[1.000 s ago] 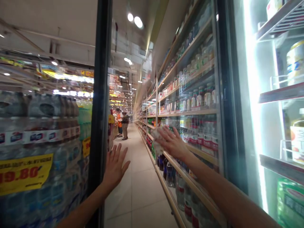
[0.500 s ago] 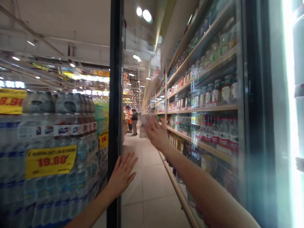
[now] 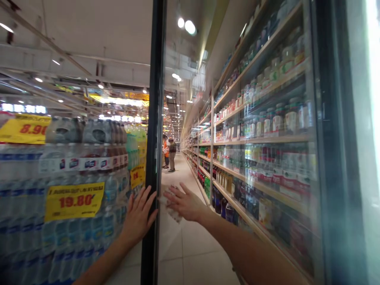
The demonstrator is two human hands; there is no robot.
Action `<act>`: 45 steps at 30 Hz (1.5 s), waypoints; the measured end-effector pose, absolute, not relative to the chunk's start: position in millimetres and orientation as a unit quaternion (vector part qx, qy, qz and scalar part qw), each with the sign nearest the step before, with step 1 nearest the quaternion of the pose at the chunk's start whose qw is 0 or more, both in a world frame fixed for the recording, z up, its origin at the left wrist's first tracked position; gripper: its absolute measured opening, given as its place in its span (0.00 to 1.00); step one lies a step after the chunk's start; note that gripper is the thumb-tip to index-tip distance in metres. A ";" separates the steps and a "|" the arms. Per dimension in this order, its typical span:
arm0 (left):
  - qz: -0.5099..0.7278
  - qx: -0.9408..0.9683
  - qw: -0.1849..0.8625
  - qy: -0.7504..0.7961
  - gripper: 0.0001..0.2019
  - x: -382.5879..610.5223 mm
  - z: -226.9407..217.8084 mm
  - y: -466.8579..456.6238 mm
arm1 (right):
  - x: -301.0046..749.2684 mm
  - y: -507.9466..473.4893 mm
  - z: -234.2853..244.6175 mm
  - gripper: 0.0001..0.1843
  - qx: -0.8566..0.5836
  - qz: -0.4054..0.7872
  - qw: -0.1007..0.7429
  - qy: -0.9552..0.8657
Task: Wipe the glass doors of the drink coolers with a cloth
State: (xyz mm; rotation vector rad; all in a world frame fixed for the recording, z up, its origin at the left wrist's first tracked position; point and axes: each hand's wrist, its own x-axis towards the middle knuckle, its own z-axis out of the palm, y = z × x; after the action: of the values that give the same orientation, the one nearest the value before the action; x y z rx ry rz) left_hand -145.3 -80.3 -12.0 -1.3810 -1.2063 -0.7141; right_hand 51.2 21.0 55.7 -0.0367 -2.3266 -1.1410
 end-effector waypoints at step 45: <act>-0.346 -0.669 0.455 -0.475 0.29 11.9 -14.0 -11.9 | 288.0 48.9 -14.9 0.18 -0.452 -0.377 0.594 -0.548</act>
State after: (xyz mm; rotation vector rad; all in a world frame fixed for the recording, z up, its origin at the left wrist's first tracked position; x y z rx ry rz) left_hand 11.9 -11.9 -14.0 -1.6507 -1.1727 -0.8535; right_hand 288.0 48.9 -14.9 -1.0510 -1.2726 -0.8758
